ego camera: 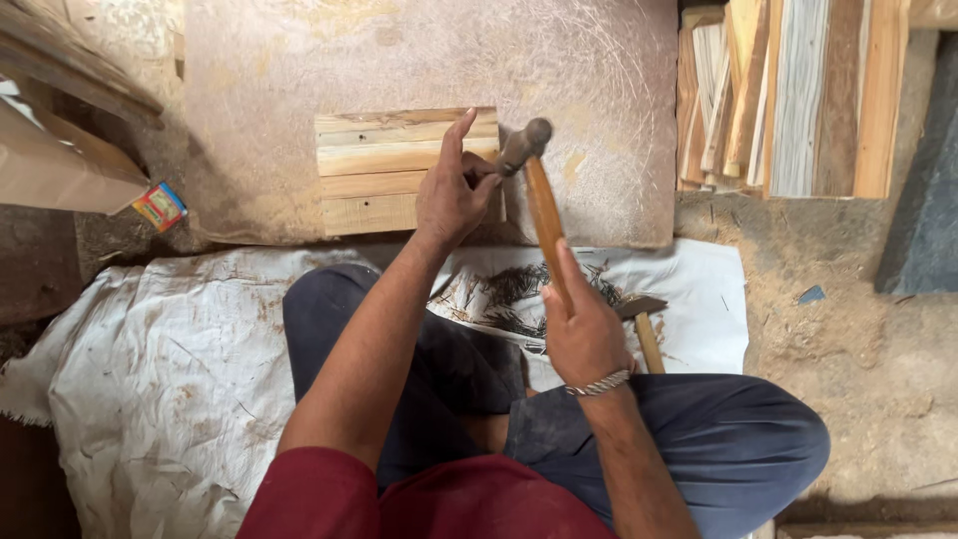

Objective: The person sits on the floor and assembles small wooden boxes by hammering nails into pre-drilled holes in wooden slats. They repeatedly pick up nails, position them, and strike them with a hammer to join the pieces. The person also uses pliers to adjust a nail and flips the box to work on different sides.

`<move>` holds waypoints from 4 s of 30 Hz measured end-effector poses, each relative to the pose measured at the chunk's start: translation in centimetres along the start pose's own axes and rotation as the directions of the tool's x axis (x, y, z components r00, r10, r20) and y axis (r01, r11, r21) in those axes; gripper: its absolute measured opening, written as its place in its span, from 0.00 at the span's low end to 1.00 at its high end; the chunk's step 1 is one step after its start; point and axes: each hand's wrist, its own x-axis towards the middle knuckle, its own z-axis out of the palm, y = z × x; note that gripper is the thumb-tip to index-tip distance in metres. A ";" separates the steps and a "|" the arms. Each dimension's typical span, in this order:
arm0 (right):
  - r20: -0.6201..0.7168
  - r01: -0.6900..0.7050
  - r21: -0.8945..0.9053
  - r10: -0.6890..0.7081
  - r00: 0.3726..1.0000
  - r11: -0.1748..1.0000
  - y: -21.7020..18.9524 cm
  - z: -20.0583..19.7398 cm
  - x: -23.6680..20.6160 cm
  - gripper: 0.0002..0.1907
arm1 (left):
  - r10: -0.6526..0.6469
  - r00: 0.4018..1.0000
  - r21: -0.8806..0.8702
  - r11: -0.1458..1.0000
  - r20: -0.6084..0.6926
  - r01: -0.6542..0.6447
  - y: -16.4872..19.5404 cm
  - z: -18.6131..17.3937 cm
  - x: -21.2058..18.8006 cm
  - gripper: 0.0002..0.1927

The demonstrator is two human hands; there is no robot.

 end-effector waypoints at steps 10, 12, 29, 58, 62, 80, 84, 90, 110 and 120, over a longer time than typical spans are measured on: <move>-0.652 0.474 0.019 -0.349 0.674 0.880 0.1 -3.1 -0.2 0.27 | -0.028 0.997 -0.140 0.990 -0.074 0.018 -0.9 -0.2 0.7 0.37; -0.565 0.494 -0.143 -0.480 0.671 0.858 0.5 -0.8 0.1 0.24 | -0.010 0.996 -0.159 0.987 -0.090 -0.004 -1.1 0.0 0.7 0.35; -0.472 0.365 -0.028 -0.334 0.816 0.931 1.9 3.3 0.2 0.22 | -0.097 0.993 -0.210 0.974 -0.067 0.081 -1.5 0.5 0.8 0.29; 0.253 -0.342 0.910 0.338 0.906 0.235 9.4 4.7 -1.3 0.41 | 0.032 0.856 0.244 0.953 0.516 -0.182 -0.4 8.7 -15.9 0.04; 0.250 -0.344 0.909 0.349 0.903 0.237 9.1 4.3 -1.3 0.41 | -0.034 0.899 0.154 0.987 0.436 -0.037 0.0 8.4 -16.0 0.03; 0.265 -0.362 0.904 0.368 0.891 0.225 8.8 4.5 -1.4 0.41 | -0.321 0.944 -0.398 0.858 0.078 0.325 0.1 -1.9 -6.0 0.07; 0.261 -0.365 0.900 0.376 0.889 0.238 8.3 4.2 -1.5 0.41 | -0.190 0.977 -0.395 0.908 -0.092 0.139 -0.5 -3.5 -1.5 0.04; 0.275 -0.387 0.891 0.396 0.876 0.236 7.5 4.0 -1.3 0.41 | -0.053 0.993 -0.254 0.967 -0.106 0.024 -1.7 -2.4 3.9 0.03; 0.345 -0.393 0.917 0.350 0.871 0.074 7.0 4.0 -0.7 0.41 | 0.297 0.948 0.202 0.941 -0.113 -0.271 -2.2 -0.2 6.3 0.03; 0.265 -0.415 0.861 0.436 0.860 0.294 7.1 3.9 -0.6 0.40 | 0.221 0.969 0.146 0.968 -0.108 -0.204 -2.3 0.3 6.5 0.02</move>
